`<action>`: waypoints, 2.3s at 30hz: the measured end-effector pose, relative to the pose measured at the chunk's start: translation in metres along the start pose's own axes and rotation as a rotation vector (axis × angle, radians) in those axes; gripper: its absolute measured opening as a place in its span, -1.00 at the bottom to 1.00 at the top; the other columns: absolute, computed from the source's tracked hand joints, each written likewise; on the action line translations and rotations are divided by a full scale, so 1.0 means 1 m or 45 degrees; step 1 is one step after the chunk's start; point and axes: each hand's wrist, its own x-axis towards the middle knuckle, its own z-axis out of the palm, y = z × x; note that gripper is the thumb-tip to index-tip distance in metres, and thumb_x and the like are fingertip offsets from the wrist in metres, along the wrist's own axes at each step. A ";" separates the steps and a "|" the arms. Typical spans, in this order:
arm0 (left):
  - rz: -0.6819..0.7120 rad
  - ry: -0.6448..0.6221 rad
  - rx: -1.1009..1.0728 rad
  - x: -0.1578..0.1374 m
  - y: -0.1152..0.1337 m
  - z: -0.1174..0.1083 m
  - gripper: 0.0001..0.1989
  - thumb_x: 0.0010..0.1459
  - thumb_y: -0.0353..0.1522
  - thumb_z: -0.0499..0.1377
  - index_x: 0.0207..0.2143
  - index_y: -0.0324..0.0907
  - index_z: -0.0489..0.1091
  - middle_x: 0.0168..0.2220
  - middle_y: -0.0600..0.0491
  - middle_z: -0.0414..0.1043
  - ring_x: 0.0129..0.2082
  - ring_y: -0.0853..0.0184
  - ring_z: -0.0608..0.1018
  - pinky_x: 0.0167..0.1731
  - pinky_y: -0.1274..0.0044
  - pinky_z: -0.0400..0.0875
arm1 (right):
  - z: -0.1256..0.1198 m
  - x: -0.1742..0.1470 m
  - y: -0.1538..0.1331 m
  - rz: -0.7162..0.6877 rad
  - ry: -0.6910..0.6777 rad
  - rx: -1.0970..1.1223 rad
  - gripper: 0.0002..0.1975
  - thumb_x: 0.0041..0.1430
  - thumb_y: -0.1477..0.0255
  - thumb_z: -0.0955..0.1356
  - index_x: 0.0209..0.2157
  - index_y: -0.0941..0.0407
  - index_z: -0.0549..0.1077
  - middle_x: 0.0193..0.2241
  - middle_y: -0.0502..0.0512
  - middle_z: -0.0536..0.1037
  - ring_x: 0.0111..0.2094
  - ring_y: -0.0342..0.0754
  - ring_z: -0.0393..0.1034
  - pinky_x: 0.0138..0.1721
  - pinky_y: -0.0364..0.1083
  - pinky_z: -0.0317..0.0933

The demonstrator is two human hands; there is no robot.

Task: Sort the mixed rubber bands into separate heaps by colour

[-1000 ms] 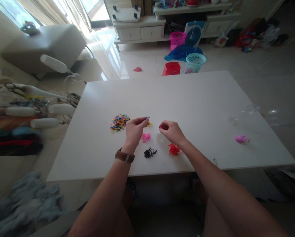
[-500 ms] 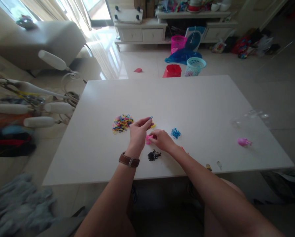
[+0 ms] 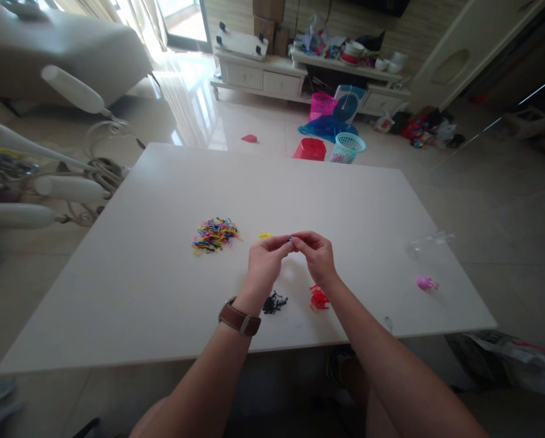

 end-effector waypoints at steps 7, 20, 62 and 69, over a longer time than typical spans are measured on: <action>-0.013 -0.041 -0.016 -0.008 0.001 0.003 -0.71 -0.09 -0.35 0.41 -0.27 -0.30 0.60 -0.32 -0.13 0.62 -0.29 0.27 0.61 -0.12 0.43 0.45 | -0.003 -0.004 -0.002 0.022 0.076 0.115 -0.83 -0.03 0.31 0.55 -0.42 0.10 0.59 -0.54 -0.03 0.55 -0.47 -0.15 0.39 -0.34 -0.10 0.30; -0.011 -0.054 0.012 -0.014 -0.008 0.010 -0.79 -0.15 -0.41 0.40 -0.37 -0.27 0.57 -0.41 -0.05 0.59 -0.37 0.31 0.60 -0.19 0.42 0.49 | -0.022 -0.005 -0.024 0.068 0.267 -0.026 -0.76 -0.09 0.28 0.53 -0.43 0.11 0.53 -0.51 -0.02 0.53 -0.46 -0.14 0.39 -0.32 -0.10 0.32; -0.089 -0.051 0.101 -0.011 -0.013 0.006 -0.82 -0.08 -0.40 0.39 -0.40 -0.28 0.51 -0.47 -0.09 0.57 -0.42 0.26 0.63 -0.33 0.46 0.50 | -0.055 -0.007 -0.028 0.185 -0.210 -0.442 -0.77 0.01 0.25 0.47 -0.46 0.14 0.53 -0.56 -0.01 0.52 -0.54 -0.16 0.31 -0.46 -0.14 0.21; 0.024 -0.064 0.515 0.000 -0.002 -0.005 -0.93 -0.06 -0.38 0.31 -0.46 -0.19 0.58 -0.48 -0.04 0.57 -0.44 0.28 0.57 -0.41 0.50 0.41 | -0.082 -0.005 -0.031 0.586 -0.923 -1.275 -0.87 -0.06 0.39 0.40 -0.53 0.16 0.55 -0.62 -0.02 0.47 -0.53 -0.15 0.28 -0.50 -0.16 0.09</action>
